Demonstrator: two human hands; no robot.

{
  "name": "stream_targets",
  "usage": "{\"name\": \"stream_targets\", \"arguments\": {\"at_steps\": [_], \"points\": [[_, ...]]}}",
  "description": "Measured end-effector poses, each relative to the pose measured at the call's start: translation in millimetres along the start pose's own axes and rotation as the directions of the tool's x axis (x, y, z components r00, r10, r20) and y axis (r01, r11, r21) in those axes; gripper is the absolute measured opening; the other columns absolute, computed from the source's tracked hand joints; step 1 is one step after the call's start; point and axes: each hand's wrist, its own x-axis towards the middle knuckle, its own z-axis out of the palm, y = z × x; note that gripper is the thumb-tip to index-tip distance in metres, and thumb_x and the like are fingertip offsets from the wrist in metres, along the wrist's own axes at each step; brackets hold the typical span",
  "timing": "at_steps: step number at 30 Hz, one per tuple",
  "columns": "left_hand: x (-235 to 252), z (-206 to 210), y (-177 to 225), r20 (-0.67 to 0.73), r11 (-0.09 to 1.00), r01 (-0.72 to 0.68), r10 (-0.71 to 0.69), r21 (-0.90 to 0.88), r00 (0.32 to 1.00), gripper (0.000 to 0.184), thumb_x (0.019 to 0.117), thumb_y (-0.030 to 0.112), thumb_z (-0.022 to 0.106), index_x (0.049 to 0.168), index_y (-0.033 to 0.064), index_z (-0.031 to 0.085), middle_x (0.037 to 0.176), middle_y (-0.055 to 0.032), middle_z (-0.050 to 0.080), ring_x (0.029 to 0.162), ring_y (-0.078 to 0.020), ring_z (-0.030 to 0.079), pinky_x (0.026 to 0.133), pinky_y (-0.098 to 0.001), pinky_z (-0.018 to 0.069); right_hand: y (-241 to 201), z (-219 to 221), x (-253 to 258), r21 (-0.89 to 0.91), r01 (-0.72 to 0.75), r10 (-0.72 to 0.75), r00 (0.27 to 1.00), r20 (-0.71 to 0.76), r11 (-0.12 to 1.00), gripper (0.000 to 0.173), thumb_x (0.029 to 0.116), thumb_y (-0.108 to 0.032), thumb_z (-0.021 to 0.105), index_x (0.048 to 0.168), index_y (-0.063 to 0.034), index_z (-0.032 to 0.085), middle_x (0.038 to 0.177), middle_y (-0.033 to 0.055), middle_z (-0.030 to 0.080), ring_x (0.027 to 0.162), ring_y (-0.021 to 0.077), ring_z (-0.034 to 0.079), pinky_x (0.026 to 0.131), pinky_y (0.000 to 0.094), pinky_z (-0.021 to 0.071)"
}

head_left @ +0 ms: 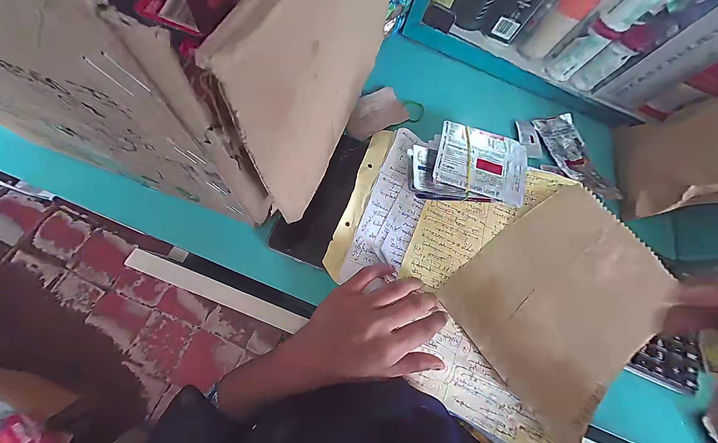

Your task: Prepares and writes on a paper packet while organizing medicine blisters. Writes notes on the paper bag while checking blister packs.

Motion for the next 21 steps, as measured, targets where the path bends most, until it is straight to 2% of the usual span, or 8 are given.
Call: {"name": "stream_targets", "arguments": {"at_steps": [1, 2, 4, 7, 10, 12, 16, 21], "points": [[-0.3, -0.5, -0.2, 0.03, 1.0, 0.0, 0.0, 0.013, 1.0, 0.044, 0.1054, 0.05, 0.044, 0.127, 0.0213, 0.07, 0.118, -0.0026, 0.073, 0.118, -0.0196, 0.065, 0.108, -0.0419, 0.0412, 6.5, 6.3, 4.5, 0.094, 0.0, -0.022, 0.971, 0.239, 0.996, 0.038, 0.1101, -0.045, 0.037, 0.111, -0.0286, 0.071, 0.101, -0.0184, 0.072, 0.084, -0.004, 0.068, 0.074, 0.0152, 0.0563], [-0.3, -0.9, -0.5, 0.058, 1.0, 0.0, -0.001, 0.021, 0.998, 0.046, 0.1053, 0.051, 0.042, 0.134, 0.0238, 0.065, 0.118, -0.0041, 0.072, 0.117, -0.021, 0.064, 0.107, -0.0429, 0.0409, 9.3, 22.2, 8.7, 0.157, -0.02, -0.039, 0.93, 0.366, 0.987, 0.036, 0.1088, -0.046, 0.04, 0.117, -0.0301, 0.072, 0.102, -0.0193, 0.072, 0.084, -0.0043, 0.068, 0.072, 0.0153, 0.0575], [-0.8, -0.6, -0.7, 0.082, 1.0, 0.003, -0.006, 0.031, 0.997, 0.048, 0.1042, 0.054, 0.043, 0.137, 0.0262, 0.063, 0.117, -0.005, 0.071, 0.114, -0.0225, 0.064, 0.103, -0.043, 0.0433, 12.0, 54.7, 10.0, 0.216, -0.101, -0.004, 0.897, 0.441, 0.971, 0.025, 0.1069, -0.031, 0.048, 0.118, -0.0208, 0.068, 0.096, -0.0127, 0.072, 0.081, 0.0009, 0.07, 0.071, 0.0194, 0.0609], [-0.7, 0.4, -0.3, 0.096, 0.999, 0.009, -0.014, 0.05, 0.995, 0.049, 0.103, 0.056, 0.043, 0.126, 0.0213, 0.07, 0.116, -0.0034, 0.071, 0.113, -0.0233, 0.064, 0.101, -0.0431, 0.0462, 16.7, 81.8, 2.6, 0.22, -0.223, 0.115, 0.9, 0.42, 0.95, 0.015, 0.0944, -0.009, 0.055, 0.103, -0.0137, 0.066, 0.084, -0.0112, 0.07, 0.071, 0.0006, 0.067, 0.064, 0.0184, 0.0587], [-0.5, 0.4, -0.9, 0.081, 0.998, 0.012, -0.017, 0.057, 0.997, 0.05, 0.1032, 0.056, 0.041, 0.121, 0.0194, 0.071, 0.115, -0.0027, 0.071, 0.112, -0.0224, 0.064, 0.1, -0.0417, 0.0452, 21.8, 91.2, -5.8, 0.239, -0.205, 0.105, 0.921, 0.376, 0.949, 0.015, 0.0845, -0.008, 0.068, 0.096, -0.0171, 0.066, 0.08, -0.0133, 0.069, 0.065, -0.002, 0.064, 0.057, 0.0151, 0.0552], [-1.1, 0.4, -1.1, 0.071, 0.997, 0.006, -0.011, 0.071, 0.997, 0.05, 0.1035, 0.056, 0.04, 0.12, 0.0196, 0.071, 0.116, -0.0025, 0.071, 0.113, -0.0217, 0.065, 0.099, -0.0406, 0.0456, 18.9, 91.9, -7.2, 0.203, -0.201, 0.113, 0.919, 0.377, 0.958, 0.02, 0.079, -0.01, 0.071, 0.094, -0.0191, 0.06, 0.079, -0.0153, 0.068, 0.065, -0.0043, 0.064, 0.057, 0.0131, 0.0549], [-0.6, -1.0, -2.7, 0.069, 0.997, -0.003, -0.002, 0.071, 0.998, 0.049, 0.1037, 0.055, 0.041, 0.119, 0.0207, 0.072, 0.118, -0.0019, 0.072, 0.112, -0.021, 0.065, 0.099, -0.0393, 0.0452, 16.6, 99.1, -11.0, 0.246, -0.195, 0.117, 0.947, 0.3, 0.949, 0.017, 0.0773, -0.009, 0.074, 0.086, -0.0196, 0.063, 0.077, -0.0148, 0.069, 0.064, -0.0054, 0.064, 0.056, 0.0108, 0.0537], [-1.9, -0.1, -4.0, 0.055, 0.998, -0.007, 0.004, 0.059, 0.998, 0.047, 0.1041, 0.055, 0.041, 0.116, 0.0227, 0.073, 0.116, -0.0028, 0.071, 0.111, -0.0214, 0.065, 0.1, -0.039, 0.0451, 21.0, 103.6, -15.0, 0.25, -0.134, 0.07, 0.965, 0.252, 0.959, 0.017, 0.0781, -0.007, 0.073, 0.087, -0.0189, 0.064, 0.078, -0.0155, 0.069, 0.064, -0.0066, 0.062, 0.056, 0.01, 0.0531]]}}
